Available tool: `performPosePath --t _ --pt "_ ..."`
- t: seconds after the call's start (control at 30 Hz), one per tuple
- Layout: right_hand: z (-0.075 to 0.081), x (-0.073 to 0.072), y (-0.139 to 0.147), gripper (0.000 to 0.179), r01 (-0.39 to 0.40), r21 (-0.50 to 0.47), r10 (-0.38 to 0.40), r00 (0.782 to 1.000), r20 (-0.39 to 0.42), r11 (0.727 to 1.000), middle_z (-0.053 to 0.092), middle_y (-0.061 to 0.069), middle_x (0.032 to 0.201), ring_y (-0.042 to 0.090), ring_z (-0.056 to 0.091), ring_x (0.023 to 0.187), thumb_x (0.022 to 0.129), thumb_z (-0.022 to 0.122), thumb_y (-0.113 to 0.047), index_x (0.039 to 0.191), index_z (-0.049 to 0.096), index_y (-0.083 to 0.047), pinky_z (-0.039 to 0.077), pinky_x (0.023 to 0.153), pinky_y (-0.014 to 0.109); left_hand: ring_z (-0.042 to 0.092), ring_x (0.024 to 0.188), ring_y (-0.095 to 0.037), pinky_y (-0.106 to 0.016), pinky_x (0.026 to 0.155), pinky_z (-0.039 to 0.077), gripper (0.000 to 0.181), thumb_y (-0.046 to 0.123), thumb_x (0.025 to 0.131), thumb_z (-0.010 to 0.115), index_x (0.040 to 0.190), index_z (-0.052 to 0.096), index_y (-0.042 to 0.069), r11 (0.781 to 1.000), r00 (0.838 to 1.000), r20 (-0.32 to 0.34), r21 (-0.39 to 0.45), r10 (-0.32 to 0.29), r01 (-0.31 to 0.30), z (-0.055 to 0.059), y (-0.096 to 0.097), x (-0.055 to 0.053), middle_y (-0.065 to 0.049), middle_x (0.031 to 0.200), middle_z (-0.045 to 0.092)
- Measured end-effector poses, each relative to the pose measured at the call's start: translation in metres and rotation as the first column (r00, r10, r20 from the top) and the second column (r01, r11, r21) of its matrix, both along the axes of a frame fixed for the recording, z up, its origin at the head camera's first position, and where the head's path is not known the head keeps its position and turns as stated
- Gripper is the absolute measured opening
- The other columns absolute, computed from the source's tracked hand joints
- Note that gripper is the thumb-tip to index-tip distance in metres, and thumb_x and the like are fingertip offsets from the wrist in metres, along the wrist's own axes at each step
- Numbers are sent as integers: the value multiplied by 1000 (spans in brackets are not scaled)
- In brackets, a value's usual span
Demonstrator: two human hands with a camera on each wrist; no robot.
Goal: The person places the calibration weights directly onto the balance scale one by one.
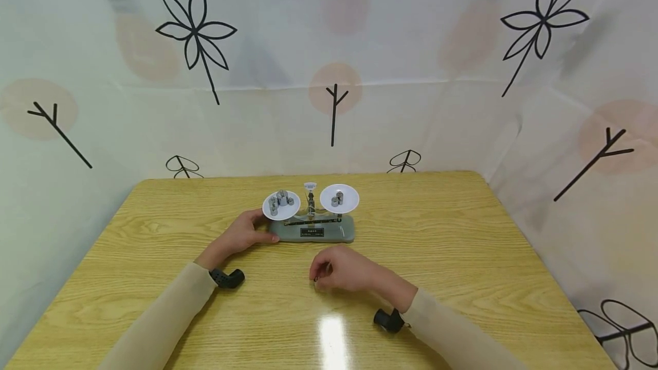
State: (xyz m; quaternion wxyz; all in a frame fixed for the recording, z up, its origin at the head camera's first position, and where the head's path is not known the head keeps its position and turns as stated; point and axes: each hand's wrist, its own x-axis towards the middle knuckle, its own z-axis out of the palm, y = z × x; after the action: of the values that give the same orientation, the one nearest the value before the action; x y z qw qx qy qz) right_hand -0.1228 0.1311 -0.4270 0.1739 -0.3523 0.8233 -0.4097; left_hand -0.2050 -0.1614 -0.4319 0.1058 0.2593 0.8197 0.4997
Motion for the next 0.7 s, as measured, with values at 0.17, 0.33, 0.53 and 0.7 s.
performPosePath --t 0.17,0.33,0.53,0.7 --pt "8 -3 4 13 -1 4 1 999 -39 1000 68 -10 90 6 61 78 85 73 -1 92 75 -12 54 71 26 41 138 -33 -49 114 31 69 6 78 84 140 55 -2 1000 1000 -16 -12 2 -3 3 0 2 -16 142 54" --pt "17 -4 11 10 5 -1 -5 997 -76 1000 68 -9 89 6 60 77 86 73 -3 93 75 -10 54 70 27 40 138 -32 -50 114 30 71 9 78 86 141 55 1 1000 1000 -16 -11 12 -12 -14 -2 -6 -14 144 53" --pt "29 -1 23 9 27 1 -27 994 -110 1000 69 -6 90 7 62 79 87 72 -2 94 74 -8 55 72 28 43 137 -27 -47 113 32 72 14 76 88 140 57 5 999 1000 -7 26 20 -19 -38 -2 -17 -9 142 56" --pt "36 -1 35 8 48 6 -47 990 -134 999 70 -5 92 7 62 81 89 72 -4 95 73 -9 55 74 29 43 137 -26 -45 113 32 72 14 75 88 140 57 5 999 1000 -12 19 27 -27 -38 0 -14 -8 141 57"
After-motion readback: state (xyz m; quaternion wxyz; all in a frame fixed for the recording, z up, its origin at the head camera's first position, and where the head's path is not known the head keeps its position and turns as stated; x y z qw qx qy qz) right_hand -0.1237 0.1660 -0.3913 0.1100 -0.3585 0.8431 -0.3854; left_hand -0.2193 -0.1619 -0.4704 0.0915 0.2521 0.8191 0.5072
